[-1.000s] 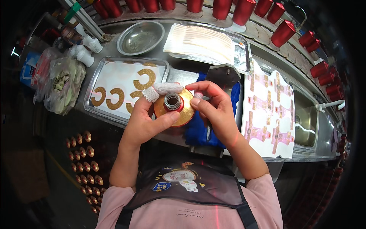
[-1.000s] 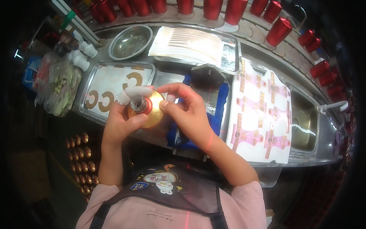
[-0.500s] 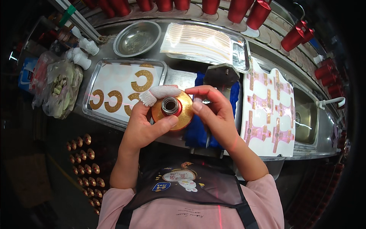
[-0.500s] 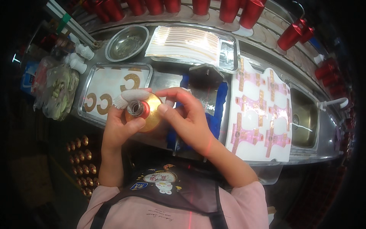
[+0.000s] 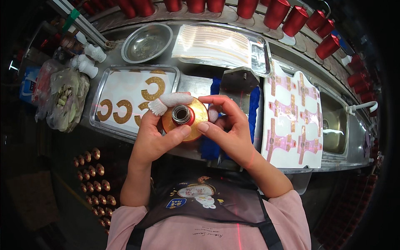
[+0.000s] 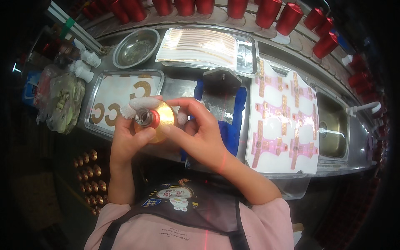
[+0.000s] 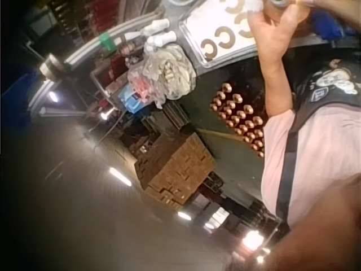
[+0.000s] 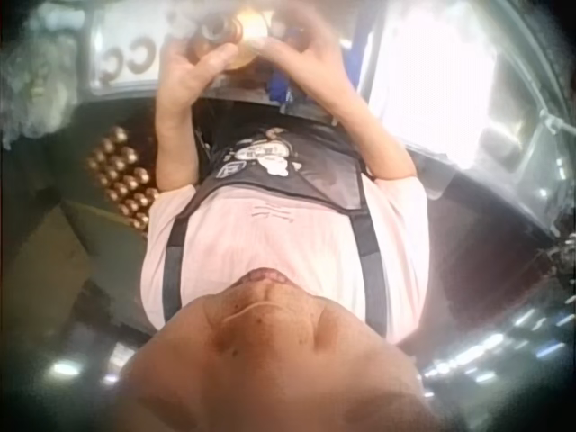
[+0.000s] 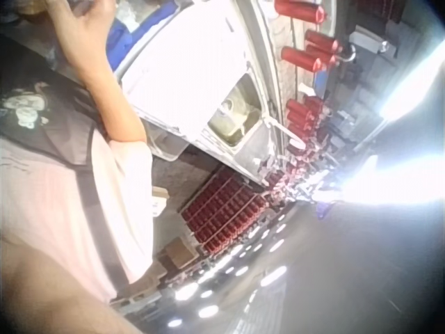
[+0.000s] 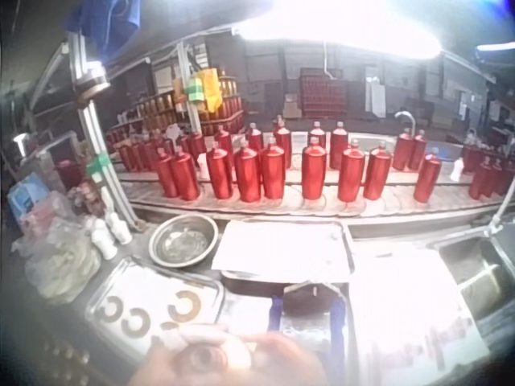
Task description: The person applies a gold crescent-shaped sticker to the neck of a red cylindrical container, then places a red label on the body of the container and smooths it with a blue cloth. The person repeats the process on a second container.
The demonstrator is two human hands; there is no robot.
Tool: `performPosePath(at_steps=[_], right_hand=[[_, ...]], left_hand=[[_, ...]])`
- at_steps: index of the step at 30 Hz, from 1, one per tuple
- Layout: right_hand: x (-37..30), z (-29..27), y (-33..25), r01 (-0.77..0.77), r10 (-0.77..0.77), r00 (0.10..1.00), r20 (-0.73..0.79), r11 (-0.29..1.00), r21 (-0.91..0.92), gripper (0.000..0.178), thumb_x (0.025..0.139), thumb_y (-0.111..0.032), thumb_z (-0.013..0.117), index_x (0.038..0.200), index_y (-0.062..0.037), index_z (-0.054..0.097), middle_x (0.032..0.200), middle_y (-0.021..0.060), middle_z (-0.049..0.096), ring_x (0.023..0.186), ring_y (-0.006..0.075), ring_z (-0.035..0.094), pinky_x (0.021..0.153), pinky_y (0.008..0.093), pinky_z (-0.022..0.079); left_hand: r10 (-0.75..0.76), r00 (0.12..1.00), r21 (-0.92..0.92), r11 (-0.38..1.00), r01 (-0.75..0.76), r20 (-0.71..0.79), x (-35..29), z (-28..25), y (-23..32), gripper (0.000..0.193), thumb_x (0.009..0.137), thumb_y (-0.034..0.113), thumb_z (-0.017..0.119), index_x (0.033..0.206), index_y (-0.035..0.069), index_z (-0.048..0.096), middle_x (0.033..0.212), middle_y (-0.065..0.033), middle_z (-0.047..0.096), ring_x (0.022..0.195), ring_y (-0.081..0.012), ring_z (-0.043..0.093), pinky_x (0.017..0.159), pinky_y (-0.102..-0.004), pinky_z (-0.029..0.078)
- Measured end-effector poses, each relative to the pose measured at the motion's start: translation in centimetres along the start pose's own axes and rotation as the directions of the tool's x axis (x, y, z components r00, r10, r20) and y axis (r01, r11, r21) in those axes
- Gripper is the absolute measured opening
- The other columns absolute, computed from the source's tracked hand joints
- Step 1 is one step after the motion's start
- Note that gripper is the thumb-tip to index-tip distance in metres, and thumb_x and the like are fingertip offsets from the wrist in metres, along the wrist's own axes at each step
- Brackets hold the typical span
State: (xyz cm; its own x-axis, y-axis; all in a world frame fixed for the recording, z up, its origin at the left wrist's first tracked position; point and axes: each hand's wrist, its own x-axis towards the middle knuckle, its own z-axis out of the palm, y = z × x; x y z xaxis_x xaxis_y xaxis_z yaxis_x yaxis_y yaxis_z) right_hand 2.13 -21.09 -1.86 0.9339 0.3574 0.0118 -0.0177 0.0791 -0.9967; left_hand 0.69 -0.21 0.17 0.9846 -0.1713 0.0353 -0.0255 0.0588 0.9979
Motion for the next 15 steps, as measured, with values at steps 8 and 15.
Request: performPosePath(at_steps=[8,15], right_hand=[[2.0,-1.5,0.3,-0.157,0.21,0.963,-0.169,0.946,0.283,0.027,0.096,-0.021,0.064,0.114,-0.0019,0.069,0.076,0.0028,0.064,0.052,0.0079,0.051,0.049,0.0219,0.04],[-1.4,-1.4,-2.1,-0.07,0.145,0.964,-0.222,0.947,0.314,0.049,0.083,-0.004,0.073,0.128,-0.0023,0.054,0.11,0.0061,0.063,0.098,0.0135,0.063,0.087,0.0297,0.053]], left_hand=[[0.054,0.997,-0.013,0.998,-0.054,0.052,0.1,-0.4,-0.3,0.053,0.085,0.007,0.074,0.135,0.003,0.059,0.131,-0.0099,0.063,0.122,-0.0165,0.059,0.106,-0.0331,0.046],[0.086,0.992,-0.075,0.994,-0.079,0.095,-0.1,-0.5,-0.8,0.064,0.083,0.011,0.079,0.141,0.003,0.054,0.136,-0.0107,0.06,0.124,-0.0183,0.059,0.108,-0.0339,0.046]])
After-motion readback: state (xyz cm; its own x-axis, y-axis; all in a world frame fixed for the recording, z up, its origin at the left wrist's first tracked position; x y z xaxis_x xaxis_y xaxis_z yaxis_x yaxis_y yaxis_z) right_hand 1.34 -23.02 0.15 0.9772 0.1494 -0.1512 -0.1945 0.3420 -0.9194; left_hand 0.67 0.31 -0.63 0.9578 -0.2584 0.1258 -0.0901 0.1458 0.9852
